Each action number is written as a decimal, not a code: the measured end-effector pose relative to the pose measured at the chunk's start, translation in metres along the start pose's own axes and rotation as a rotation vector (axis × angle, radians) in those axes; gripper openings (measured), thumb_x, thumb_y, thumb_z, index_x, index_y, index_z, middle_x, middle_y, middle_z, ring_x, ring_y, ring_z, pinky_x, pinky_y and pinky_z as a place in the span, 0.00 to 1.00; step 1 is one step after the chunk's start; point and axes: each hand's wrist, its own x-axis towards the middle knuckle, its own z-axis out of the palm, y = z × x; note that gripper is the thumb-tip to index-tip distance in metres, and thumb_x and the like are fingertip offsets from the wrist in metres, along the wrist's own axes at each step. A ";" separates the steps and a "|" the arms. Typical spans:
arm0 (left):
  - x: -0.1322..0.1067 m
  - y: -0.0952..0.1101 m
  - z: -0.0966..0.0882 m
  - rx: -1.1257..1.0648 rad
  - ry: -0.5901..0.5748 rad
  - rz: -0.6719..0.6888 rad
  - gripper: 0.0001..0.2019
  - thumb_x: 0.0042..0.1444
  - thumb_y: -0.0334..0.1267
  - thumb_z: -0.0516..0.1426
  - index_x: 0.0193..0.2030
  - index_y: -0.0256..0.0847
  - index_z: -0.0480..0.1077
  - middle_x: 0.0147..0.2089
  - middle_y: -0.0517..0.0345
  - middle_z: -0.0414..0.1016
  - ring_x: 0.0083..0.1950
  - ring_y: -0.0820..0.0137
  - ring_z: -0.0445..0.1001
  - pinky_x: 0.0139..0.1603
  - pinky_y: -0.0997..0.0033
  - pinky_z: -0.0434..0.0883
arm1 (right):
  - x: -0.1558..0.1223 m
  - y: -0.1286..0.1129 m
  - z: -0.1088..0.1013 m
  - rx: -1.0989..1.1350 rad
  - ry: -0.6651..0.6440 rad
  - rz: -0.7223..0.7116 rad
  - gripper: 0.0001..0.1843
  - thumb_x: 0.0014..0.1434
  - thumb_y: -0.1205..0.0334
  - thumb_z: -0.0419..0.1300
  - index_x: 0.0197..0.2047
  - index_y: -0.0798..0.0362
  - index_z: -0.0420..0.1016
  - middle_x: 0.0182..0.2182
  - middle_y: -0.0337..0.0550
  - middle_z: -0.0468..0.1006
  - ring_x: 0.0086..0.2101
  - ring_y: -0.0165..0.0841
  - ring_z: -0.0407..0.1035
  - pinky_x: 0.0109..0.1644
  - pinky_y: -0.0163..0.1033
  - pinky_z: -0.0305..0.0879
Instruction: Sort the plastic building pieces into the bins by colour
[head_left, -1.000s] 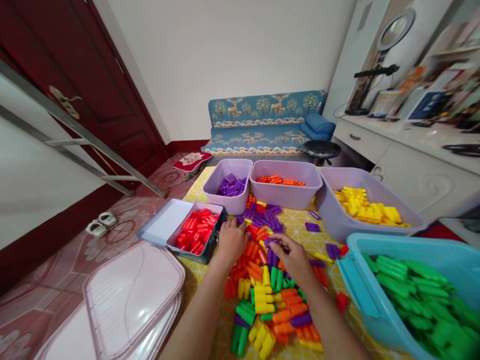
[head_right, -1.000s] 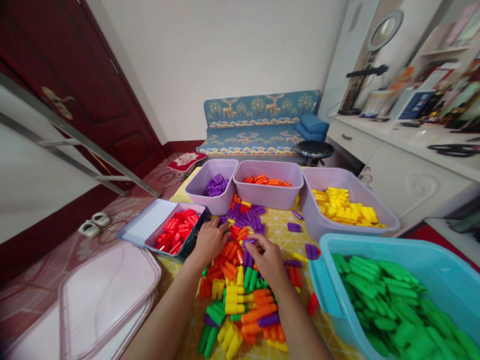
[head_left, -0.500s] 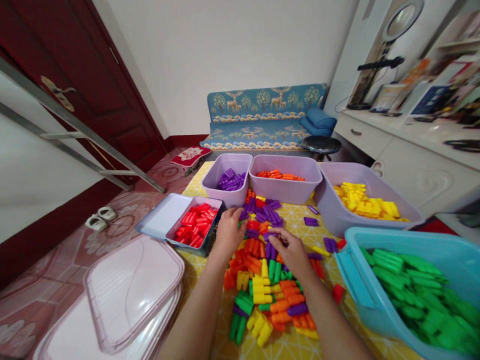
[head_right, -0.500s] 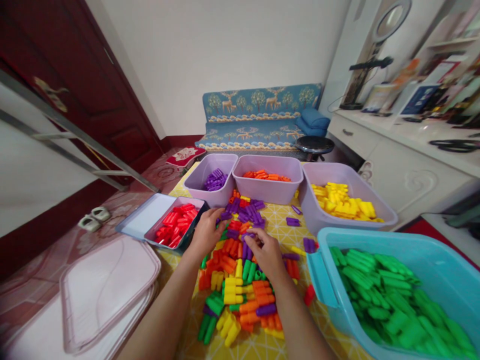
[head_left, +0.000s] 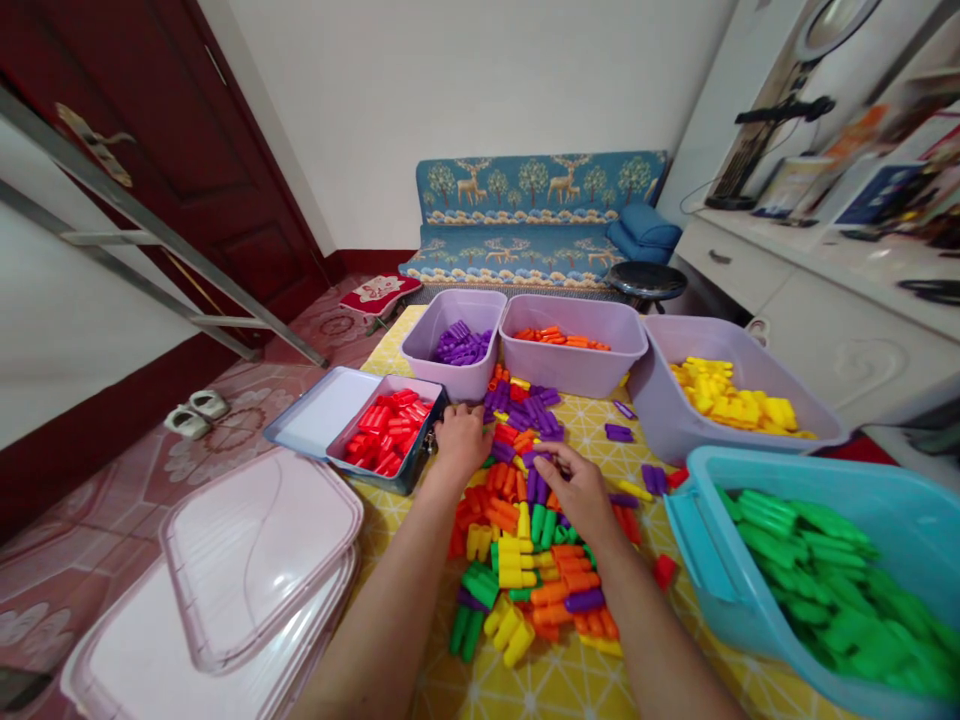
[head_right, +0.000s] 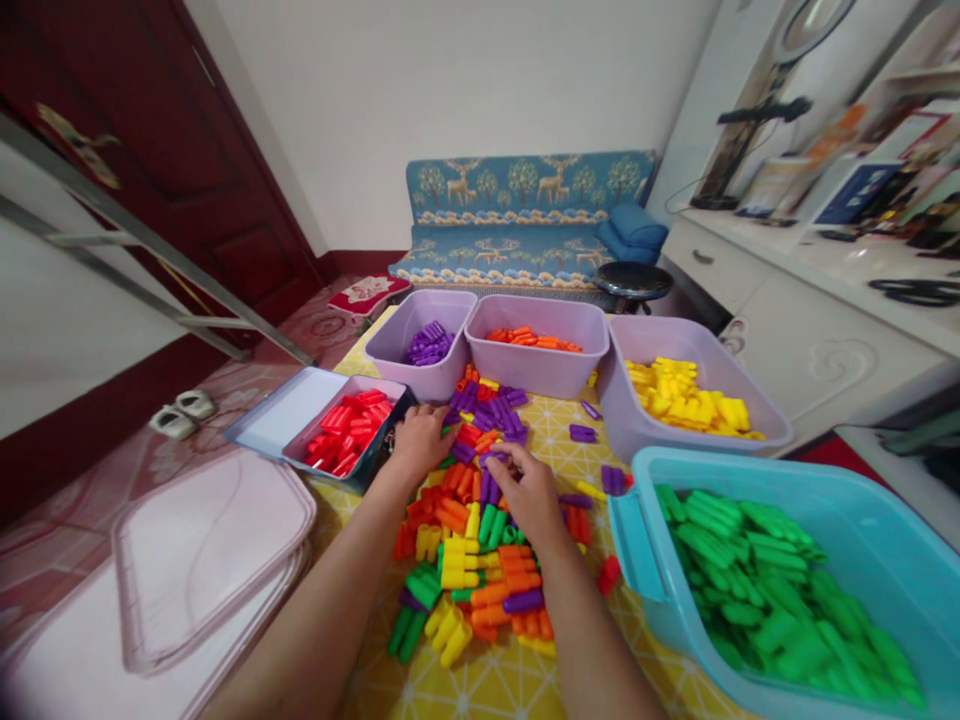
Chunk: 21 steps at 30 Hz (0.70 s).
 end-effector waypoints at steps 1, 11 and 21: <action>0.000 -0.001 0.000 -0.013 0.011 0.014 0.21 0.59 0.46 0.52 0.57 0.43 0.67 0.52 0.42 0.71 0.55 0.51 0.65 0.50 0.50 0.66 | 0.000 0.001 0.000 0.003 -0.001 0.001 0.17 0.57 0.50 0.58 0.43 0.52 0.76 0.33 0.43 0.80 0.34 0.36 0.72 0.39 0.39 0.67; 0.006 0.003 -0.004 -0.683 -0.081 0.444 0.15 0.58 0.33 0.52 0.49 0.39 0.74 0.46 0.54 0.78 0.46 0.67 0.75 0.50 0.69 0.70 | 0.001 0.005 0.000 -0.007 -0.007 0.023 0.18 0.58 0.48 0.57 0.44 0.52 0.76 0.34 0.43 0.80 0.34 0.36 0.72 0.39 0.39 0.66; 0.035 0.039 0.016 -0.232 0.033 0.257 0.33 0.47 0.58 0.60 0.59 0.46 0.67 0.62 0.44 0.62 0.64 0.49 0.57 0.61 0.50 0.60 | 0.000 0.002 0.000 -0.011 0.016 -0.010 0.18 0.58 0.48 0.57 0.43 0.53 0.76 0.29 0.41 0.77 0.29 0.34 0.70 0.33 0.36 0.65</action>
